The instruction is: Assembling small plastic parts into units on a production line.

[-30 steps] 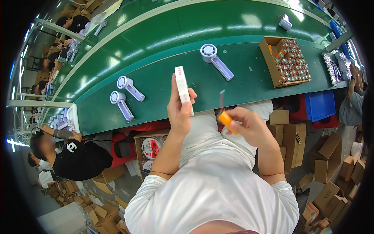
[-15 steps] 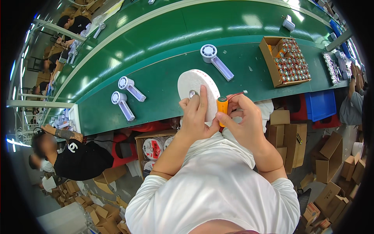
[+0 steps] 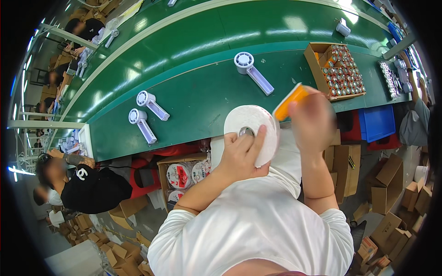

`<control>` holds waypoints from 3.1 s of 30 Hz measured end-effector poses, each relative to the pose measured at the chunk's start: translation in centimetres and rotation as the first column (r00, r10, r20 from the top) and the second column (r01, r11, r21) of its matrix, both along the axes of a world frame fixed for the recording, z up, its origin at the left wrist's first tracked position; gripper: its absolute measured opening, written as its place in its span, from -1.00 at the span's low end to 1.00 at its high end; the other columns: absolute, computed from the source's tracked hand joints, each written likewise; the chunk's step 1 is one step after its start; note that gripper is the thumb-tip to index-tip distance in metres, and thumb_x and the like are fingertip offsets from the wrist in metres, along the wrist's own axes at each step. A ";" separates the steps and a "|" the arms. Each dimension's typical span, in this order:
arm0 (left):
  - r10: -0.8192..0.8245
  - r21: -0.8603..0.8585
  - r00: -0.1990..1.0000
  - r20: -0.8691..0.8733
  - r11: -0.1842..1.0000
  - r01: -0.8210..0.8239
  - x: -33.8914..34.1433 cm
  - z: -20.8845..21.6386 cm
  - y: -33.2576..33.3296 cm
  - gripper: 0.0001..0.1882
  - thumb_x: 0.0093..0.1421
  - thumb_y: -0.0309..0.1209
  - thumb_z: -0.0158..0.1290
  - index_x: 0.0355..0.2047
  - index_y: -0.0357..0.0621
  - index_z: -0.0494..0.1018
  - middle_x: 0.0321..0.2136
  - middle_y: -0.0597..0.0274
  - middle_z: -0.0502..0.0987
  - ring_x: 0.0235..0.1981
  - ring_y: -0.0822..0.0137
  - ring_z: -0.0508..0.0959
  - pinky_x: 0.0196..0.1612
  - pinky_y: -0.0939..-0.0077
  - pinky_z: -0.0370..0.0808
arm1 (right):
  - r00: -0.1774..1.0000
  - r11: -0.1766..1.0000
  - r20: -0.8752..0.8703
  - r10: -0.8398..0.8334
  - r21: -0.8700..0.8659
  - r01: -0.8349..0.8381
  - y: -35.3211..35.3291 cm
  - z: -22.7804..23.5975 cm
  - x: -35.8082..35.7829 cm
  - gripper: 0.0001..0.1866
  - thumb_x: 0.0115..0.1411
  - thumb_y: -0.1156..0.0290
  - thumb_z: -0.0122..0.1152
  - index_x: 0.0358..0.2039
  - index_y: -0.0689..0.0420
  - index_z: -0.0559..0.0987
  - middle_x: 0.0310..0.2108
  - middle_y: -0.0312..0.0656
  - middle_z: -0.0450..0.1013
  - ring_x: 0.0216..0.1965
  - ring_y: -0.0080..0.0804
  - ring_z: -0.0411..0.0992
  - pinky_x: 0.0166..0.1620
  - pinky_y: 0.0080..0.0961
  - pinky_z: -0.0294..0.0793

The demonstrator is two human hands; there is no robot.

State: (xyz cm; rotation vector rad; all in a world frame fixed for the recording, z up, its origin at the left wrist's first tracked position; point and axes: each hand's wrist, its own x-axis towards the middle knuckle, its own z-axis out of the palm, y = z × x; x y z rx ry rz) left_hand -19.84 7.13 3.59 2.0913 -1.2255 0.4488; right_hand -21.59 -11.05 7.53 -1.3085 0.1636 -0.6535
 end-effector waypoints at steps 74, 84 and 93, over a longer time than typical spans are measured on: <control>0.056 0.542 0.978 0.200 0.825 -0.158 18.1 -3.1 -8.7 -0.85 -0.17 -0.39 0.32 -0.56 -0.11 0.60 -0.33 0.17 0.41 -0.21 0.19 0.48 -0.17 0.35 0.50 | 0.786 0.829 -0.307 0.537 0.017 -0.559 -7.5 -11.0 5.3 -0.55 0.09 0.70 0.22 0.04 0.34 0.47 -0.08 -0.20 0.47 -0.18 -0.55 0.38 -0.06 -0.56 0.48; 0.258 -0.300 0.965 -0.038 0.919 -0.258 22.1 -5.4 -8.7 -0.74 0.04 -0.39 0.19 -0.22 -0.06 0.58 -0.31 0.16 0.51 -0.28 0.27 0.55 -0.20 0.45 0.49 | 0.767 0.825 -0.317 0.558 0.111 -0.554 -7.4 -10.6 5.5 -0.54 0.10 0.57 0.29 0.03 0.39 0.45 -0.02 -0.08 0.46 -0.08 -0.48 0.42 0.00 -0.53 0.45; -0.145 -0.380 0.791 -0.595 0.917 -0.118 23.4 -9.4 -8.6 -0.72 0.16 -0.29 0.03 -0.23 -0.20 0.54 -0.45 0.12 0.63 -0.45 0.24 0.63 -0.35 0.44 0.52 | 0.855 0.896 -0.271 0.442 0.163 -0.412 -7.4 -11.3 5.4 -0.47 0.06 0.52 0.37 0.04 0.42 0.42 -0.07 -0.07 0.48 -0.13 -0.46 0.44 0.02 -0.47 0.43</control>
